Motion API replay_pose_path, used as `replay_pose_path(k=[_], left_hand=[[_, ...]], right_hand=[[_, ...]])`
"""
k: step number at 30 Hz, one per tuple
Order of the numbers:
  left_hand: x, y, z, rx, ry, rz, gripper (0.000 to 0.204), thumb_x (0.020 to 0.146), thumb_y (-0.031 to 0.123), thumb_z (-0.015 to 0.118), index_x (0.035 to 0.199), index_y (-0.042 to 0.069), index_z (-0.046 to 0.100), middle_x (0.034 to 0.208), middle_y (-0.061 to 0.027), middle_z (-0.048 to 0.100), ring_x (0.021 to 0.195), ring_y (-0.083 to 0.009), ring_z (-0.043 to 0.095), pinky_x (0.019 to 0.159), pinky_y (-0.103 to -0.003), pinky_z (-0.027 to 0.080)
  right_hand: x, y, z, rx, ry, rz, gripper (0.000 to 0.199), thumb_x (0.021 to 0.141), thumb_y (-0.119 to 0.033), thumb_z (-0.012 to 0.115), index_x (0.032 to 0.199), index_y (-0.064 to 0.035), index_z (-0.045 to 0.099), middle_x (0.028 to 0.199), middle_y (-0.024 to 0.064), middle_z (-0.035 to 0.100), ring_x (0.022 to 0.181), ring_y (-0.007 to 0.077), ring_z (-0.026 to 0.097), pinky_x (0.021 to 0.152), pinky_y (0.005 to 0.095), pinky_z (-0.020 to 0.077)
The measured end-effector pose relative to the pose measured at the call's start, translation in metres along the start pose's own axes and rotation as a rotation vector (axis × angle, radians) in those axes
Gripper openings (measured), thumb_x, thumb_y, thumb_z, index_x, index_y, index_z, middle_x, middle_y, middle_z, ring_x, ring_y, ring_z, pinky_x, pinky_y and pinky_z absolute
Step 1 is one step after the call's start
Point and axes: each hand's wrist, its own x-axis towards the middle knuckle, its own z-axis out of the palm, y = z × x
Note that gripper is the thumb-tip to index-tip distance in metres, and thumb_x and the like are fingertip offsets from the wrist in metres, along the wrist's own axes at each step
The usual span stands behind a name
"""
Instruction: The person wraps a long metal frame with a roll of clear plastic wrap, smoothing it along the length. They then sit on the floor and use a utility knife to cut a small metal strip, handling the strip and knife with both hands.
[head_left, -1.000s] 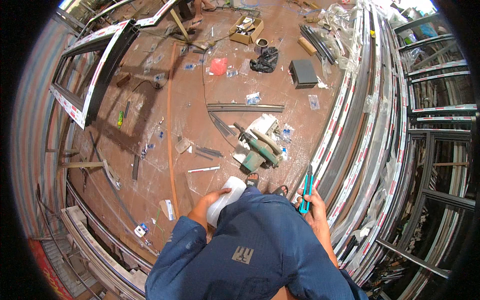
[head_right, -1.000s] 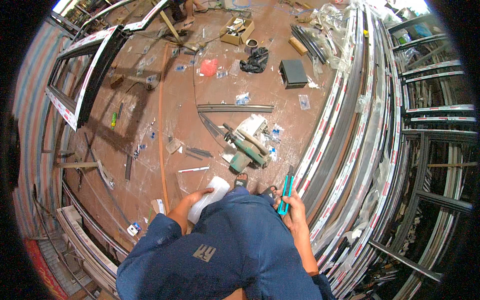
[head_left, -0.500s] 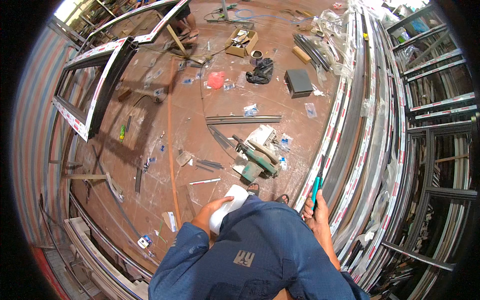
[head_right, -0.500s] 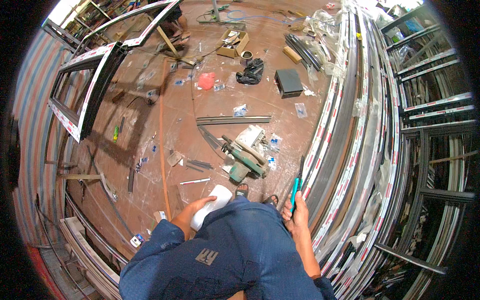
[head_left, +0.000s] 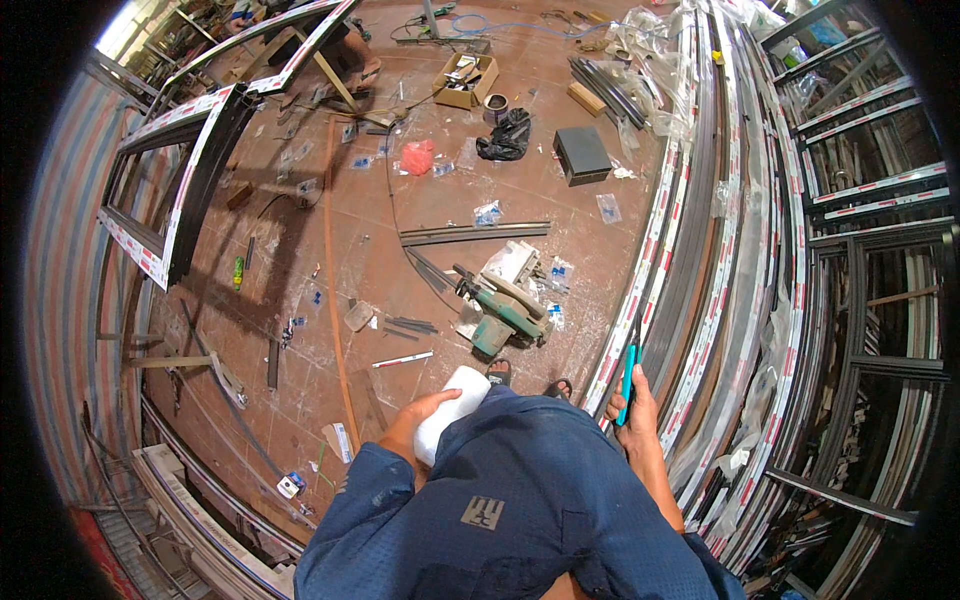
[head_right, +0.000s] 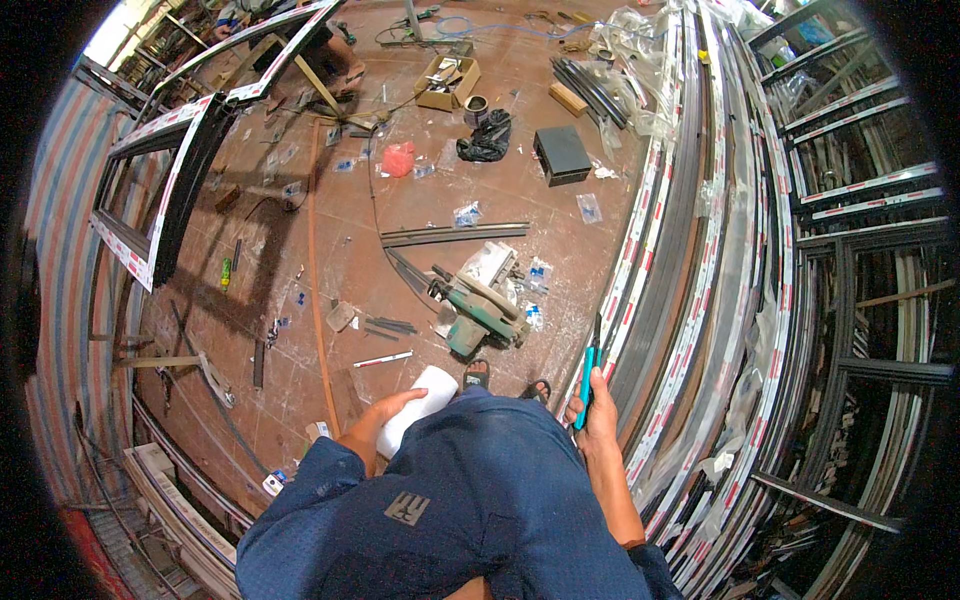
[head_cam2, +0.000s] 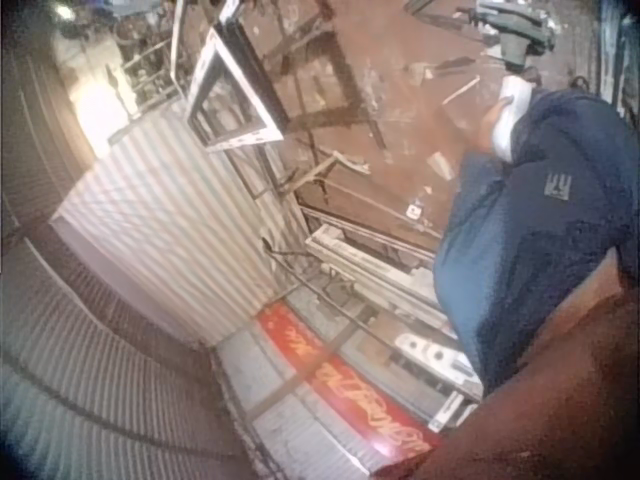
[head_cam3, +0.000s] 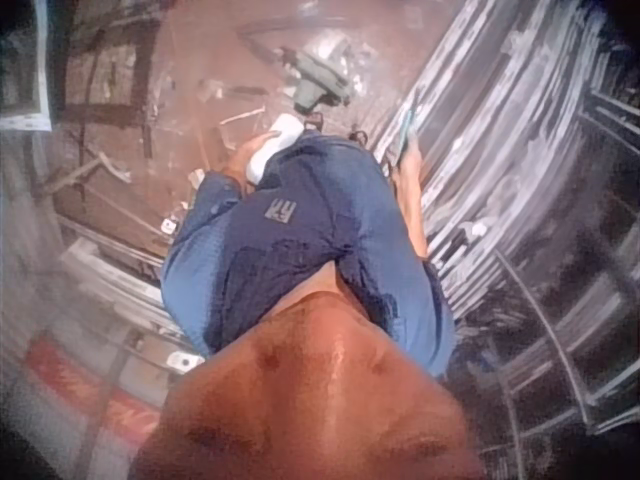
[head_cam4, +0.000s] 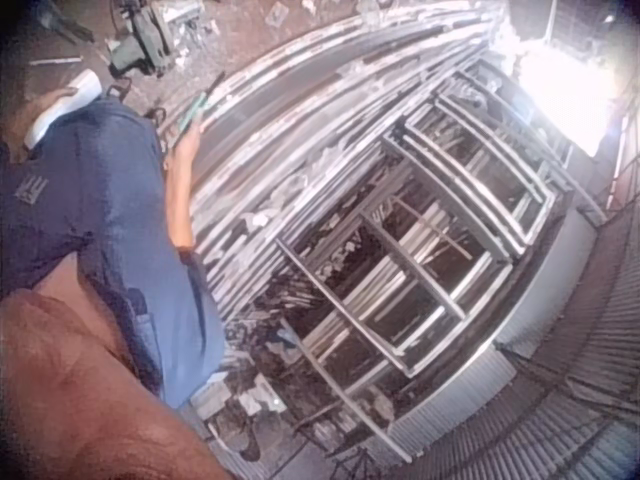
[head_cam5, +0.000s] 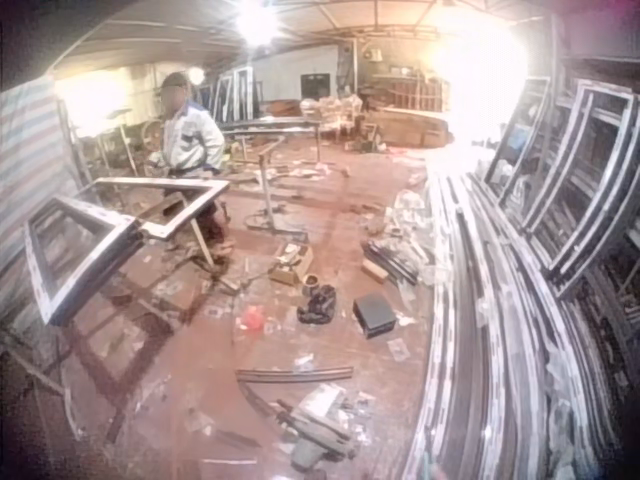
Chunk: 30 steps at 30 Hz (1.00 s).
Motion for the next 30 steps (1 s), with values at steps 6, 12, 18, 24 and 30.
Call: replay_pose_path(k=[6,12,18,24,30], left_hand=[[0.023,-0.020,-0.019,0.036,0.021,0.007,0.079,0.087,0.069,0.065,0.133,0.005,0.066,0.113,-0.0130,0.076,0.091,-0.0281,0.073,0.086,-0.039,0.055],[0.000,0.000,-0.010,-0.020,0.042,0.000,0.079,0.086,0.069,0.066,0.132,0.005,0.067,0.114,-0.0125,0.076,0.093,-0.0270,0.072,0.086,-0.038,0.055],[0.039,-0.015,-0.035,-0.068,0.048,0.009,0.077,0.087,0.069,0.066,0.129,0.005,0.069,0.113,-0.0129,0.076,0.091,-0.0274,0.073,0.086,-0.038,0.055],[0.048,0.005,-0.023,0.052,0.147,0.025,0.077,0.088,0.068,0.065,0.132,0.005,0.067,0.118,-0.0133,0.074,0.096,-0.0280,0.071,0.089,-0.038,0.053],[0.048,0.041,0.019,-0.051,0.113,-0.061,0.083,0.086,0.070,0.066,0.136,0.004,0.064,0.125,-0.0143,0.072,0.104,-0.0295,0.069,0.093,-0.039,0.050]], right_hand=[[0.004,0.002,0.000,0.203,-0.190,0.026,0.024,0.104,-0.034,0.060,0.115,-0.0125,0.056,0.078,0.0031,0.057,0.066,0.0185,0.056,0.062,0.0354,0.0463],[0.019,0.001,0.007,0.099,-0.193,-0.027,0.026,0.102,-0.021,0.065,0.124,-0.0107,0.055,0.091,0.0028,0.060,0.068,0.0134,0.055,0.062,0.0303,0.0458],[0.033,-0.012,0.028,0.188,-0.271,-0.019,0.033,0.104,-0.035,0.064,0.122,-0.0085,0.058,0.084,-0.0004,0.055,0.062,0.0080,0.047,0.055,0.0241,0.0388],[0.063,-0.033,0.037,0.198,-0.143,0.006,0.048,0.101,-0.060,0.059,0.105,-0.0117,0.057,0.065,-0.0023,0.046,0.046,0.0098,0.037,0.047,0.0269,0.0321],[0.130,-0.092,0.036,0.129,-0.077,0.185,0.060,0.097,-0.070,0.055,0.074,-0.0151,0.053,0.052,-0.0023,0.039,0.043,0.0147,0.035,0.047,0.0307,0.0294]])
